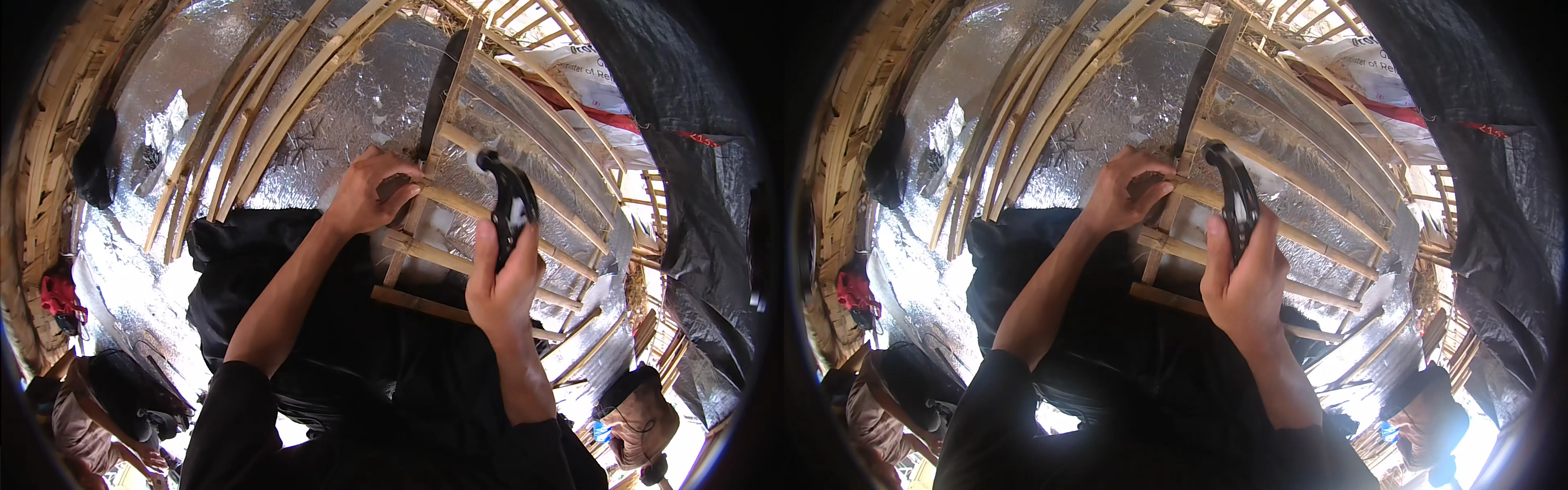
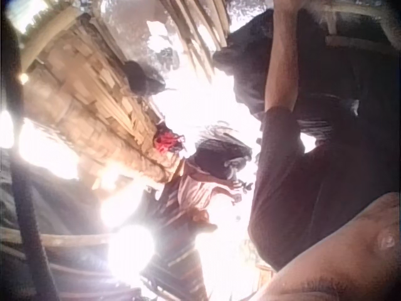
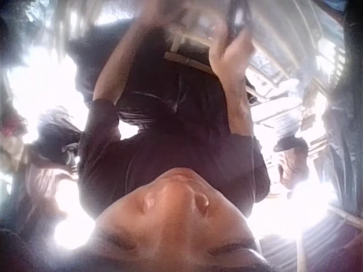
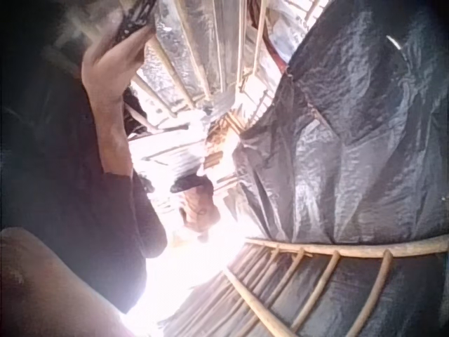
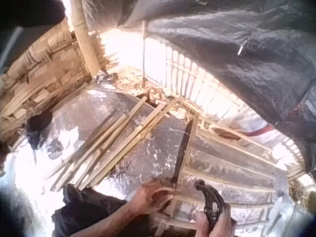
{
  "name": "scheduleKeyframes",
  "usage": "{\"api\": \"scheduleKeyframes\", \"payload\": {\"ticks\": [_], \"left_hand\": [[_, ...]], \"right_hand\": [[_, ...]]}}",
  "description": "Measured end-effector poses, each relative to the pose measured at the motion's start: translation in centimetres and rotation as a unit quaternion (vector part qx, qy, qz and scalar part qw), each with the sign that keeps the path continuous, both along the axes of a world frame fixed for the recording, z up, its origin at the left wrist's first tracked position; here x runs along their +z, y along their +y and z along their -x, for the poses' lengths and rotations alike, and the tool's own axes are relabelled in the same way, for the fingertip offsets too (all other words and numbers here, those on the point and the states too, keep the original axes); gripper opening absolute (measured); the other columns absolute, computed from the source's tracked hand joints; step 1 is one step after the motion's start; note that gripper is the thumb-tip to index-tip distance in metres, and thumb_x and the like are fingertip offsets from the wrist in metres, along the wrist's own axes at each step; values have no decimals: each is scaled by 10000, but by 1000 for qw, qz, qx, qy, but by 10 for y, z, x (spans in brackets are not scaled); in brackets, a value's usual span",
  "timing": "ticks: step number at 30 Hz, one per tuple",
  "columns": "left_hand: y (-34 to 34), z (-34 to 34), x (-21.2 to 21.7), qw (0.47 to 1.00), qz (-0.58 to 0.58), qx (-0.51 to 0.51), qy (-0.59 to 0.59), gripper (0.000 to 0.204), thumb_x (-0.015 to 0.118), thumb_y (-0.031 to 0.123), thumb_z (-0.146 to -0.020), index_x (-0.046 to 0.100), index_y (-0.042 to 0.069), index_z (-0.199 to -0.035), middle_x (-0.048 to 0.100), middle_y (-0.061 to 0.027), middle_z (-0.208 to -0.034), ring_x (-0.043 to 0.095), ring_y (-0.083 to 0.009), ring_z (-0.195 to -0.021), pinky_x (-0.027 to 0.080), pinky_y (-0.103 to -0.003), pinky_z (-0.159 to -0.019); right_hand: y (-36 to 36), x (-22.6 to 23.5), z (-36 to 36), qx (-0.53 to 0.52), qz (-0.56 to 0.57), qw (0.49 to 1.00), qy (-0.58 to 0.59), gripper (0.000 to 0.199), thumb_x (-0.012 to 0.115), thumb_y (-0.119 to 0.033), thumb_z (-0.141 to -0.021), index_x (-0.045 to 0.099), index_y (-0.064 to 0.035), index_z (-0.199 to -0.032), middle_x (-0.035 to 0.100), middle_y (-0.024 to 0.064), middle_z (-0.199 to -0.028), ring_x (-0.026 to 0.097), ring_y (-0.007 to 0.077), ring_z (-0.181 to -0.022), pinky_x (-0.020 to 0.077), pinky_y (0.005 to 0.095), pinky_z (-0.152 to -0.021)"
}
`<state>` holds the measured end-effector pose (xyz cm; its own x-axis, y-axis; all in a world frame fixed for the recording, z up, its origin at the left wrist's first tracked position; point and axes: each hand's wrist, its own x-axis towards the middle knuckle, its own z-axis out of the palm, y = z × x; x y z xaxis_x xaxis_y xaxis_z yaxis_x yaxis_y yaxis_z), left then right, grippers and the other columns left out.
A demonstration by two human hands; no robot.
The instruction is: The person assembles a bamboo frame by hand, inserting thin bamboo slats into a wooden frame and securing them with a hammer and nails.
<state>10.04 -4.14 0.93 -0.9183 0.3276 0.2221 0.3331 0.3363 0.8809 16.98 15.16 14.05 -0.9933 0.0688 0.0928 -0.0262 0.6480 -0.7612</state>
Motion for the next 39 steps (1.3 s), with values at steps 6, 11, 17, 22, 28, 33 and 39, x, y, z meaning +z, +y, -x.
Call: {"api": "scheduleKeyframes", "payload": {"ticks": [6,11,17,22,28,33,39], "left_hand": [[1,1,-8,1000,-1,16,21,196,818,104,-811,724,93,-982,748,-51,-971,634,-275,-837,491,-378,-802],[1,1,-3,1000,-8,14,-3,219,819,106,-809,690,92,-986,741,-60,-975,643,-285,-852,505,-386,-819],[1,2,-6,1000,-10,17,1,251,827,118,-807,665,92,-998,732,-66,-968,645,-294,-860,515,-390,-801],[2,1,-2,1000,-8,16,-20,266,838,122,-800,666,85,-999,730,-67,-983,650,-290,-872,524,-373,-796],[2,-2,-14,999,-18,20,19,259,832,96,-806,653,75,-992,732,-75,-1003,663,-279,-894,543,-370,-791],[1,-5,-2,1000,-6,12,-19,260,822,93,-832,622,51,-992,739,-109,-1021,708,-274,-954,578,-371,-811],[1,0,-3,999,-18,20,-27,288,840,75,-795,620,60,-980,735,-80,-997,675,-283,-913,568,-378,-795]], "right_hand": [[4,-27,-5,41,-92,983,-151,273,609,-184,-1017,504,41,-1131,654,258,-760,682,458,-706,512,502,-554],[-3,-6,-10,-13,-1,999,36,267,620,-164,-1011,509,47,-1131,634,220,-709,691,430,-669,541,471,-572],[6,-24,-9,36,-87,987,-128,259,632,-178,-1005,519,22,-1124,651,218,-731,689,442,-676,528,487,-552],[8,-44,-14,64,-145,984,-76,275,607,-198,-1016,507,44,-1099,642,230,-711,670,448,-636,517,495,-535],[0,-2,4,9,-28,1000,-1,252,627,-185,-1011,491,21,-1062,638,211,-702,661,445,-626,508,495,-520],[5,-34,-3,56,-131,971,-192,267,576,-234,-1036,482,16,-1031,649,248,-720,674,450,-661,504,524,-539],[13,-52,-13,64,-74,994,-57,295,604,-234,-1020,493,31,-1090,640,239,-691,681,444,-651,522,509,-550]]}}
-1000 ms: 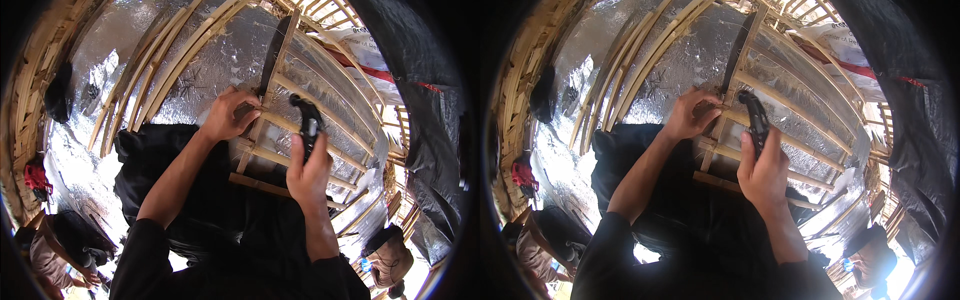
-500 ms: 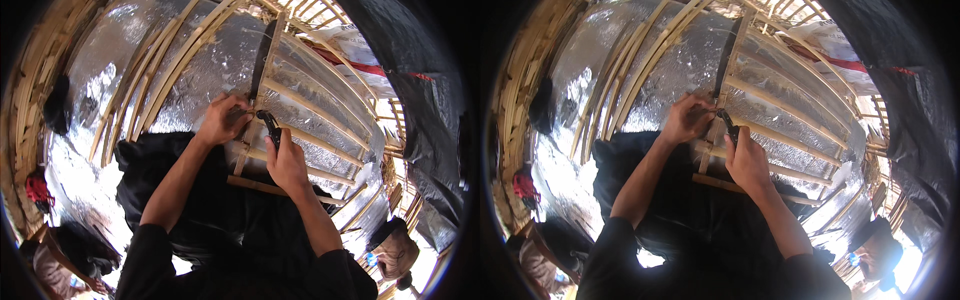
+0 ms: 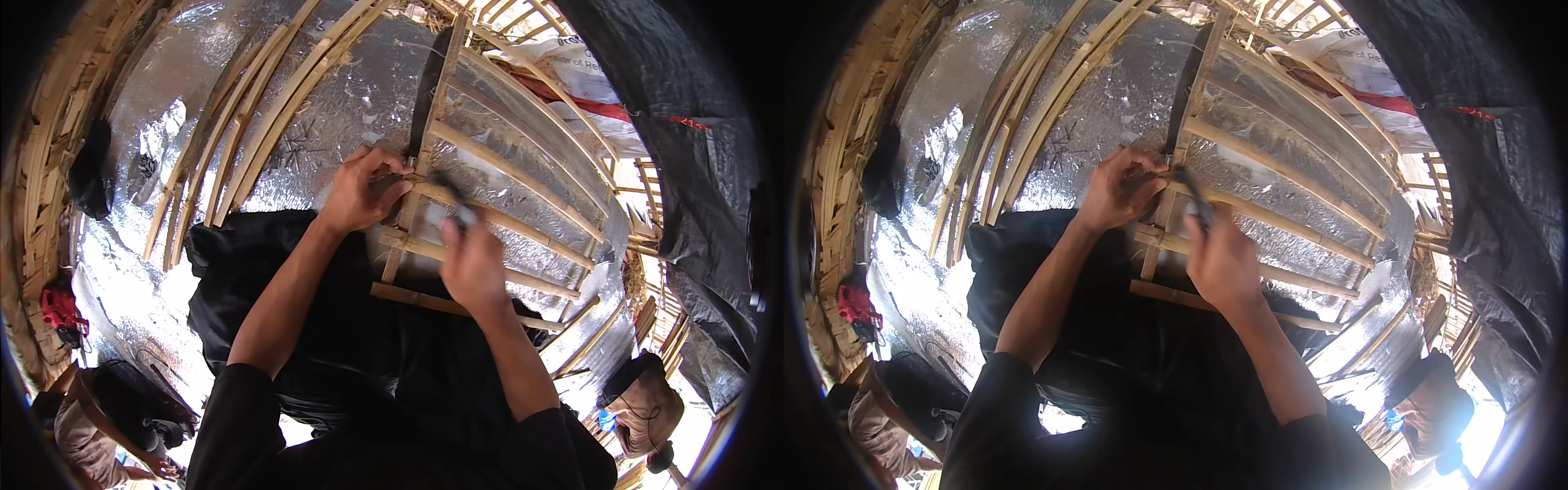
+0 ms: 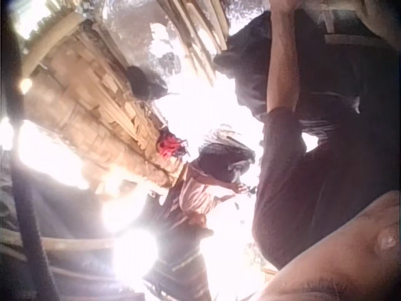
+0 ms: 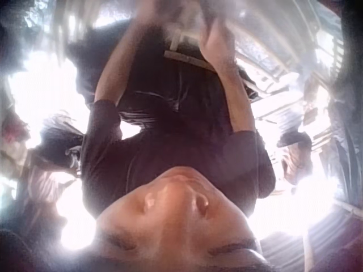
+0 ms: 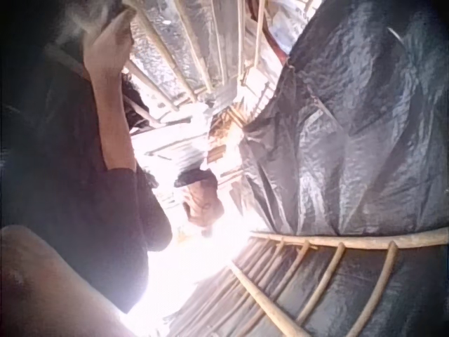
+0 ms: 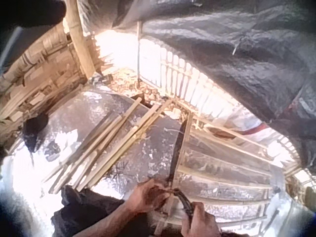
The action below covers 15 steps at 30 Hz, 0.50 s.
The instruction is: The person assembles a bamboo frame by hand, inserting thin bamboo slats into a wooden frame and securing them with a hammer and nails.
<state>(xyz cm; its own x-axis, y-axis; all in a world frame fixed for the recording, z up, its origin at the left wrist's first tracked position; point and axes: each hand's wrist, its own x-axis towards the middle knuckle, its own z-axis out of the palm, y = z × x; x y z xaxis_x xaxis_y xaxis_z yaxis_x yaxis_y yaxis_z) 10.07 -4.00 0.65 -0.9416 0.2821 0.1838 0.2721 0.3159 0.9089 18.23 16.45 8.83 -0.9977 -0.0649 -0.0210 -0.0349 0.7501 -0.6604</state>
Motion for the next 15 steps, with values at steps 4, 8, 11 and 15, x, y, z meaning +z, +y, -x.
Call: {"api": "scheduleKeyframes", "payload": {"ticks": [4,8,11,15], "left_hand": [[0,-1,-9,1000,-9,0,9,291,838,93,-819,615,51,-1001,743,-108,-1018,710,-252,-945,575,-356,-813],[2,1,-8,999,-25,3,32,260,828,72,-801,625,68,-963,735,-65,-995,653,-283,-868,553,-378,-741],[5,6,-5,999,-31,7,29,244,820,76,-812,631,67,-965,737,-61,-976,652,-270,-843,547,-368,-736],[-1,-3,1,1000,-1,0,6,229,817,78,-815,667,70,-988,744,-65,-970,654,-257,-815,543,-356,-738]], "right_hand": [[-10,23,15,-18,1,996,-87,308,583,-269,-1030,483,15,-1094,633,252,-691,643,500,-648,491,579,-574],[-6,3,1,5,-35,995,98,310,605,-242,-1022,482,34,-1090,608,229,-642,630,481,-595,473,547,-506],[-10,0,11,-1,-35,998,-51,325,595,-251,-1026,470,41,-1095,612,243,-657,631,490,-611,481,541,-524],[-5,33,20,-68,71,995,-23,316,617,-249,-1020,482,31,-1084,629,210,-686,637,465,-599,483,501,-526]]}}
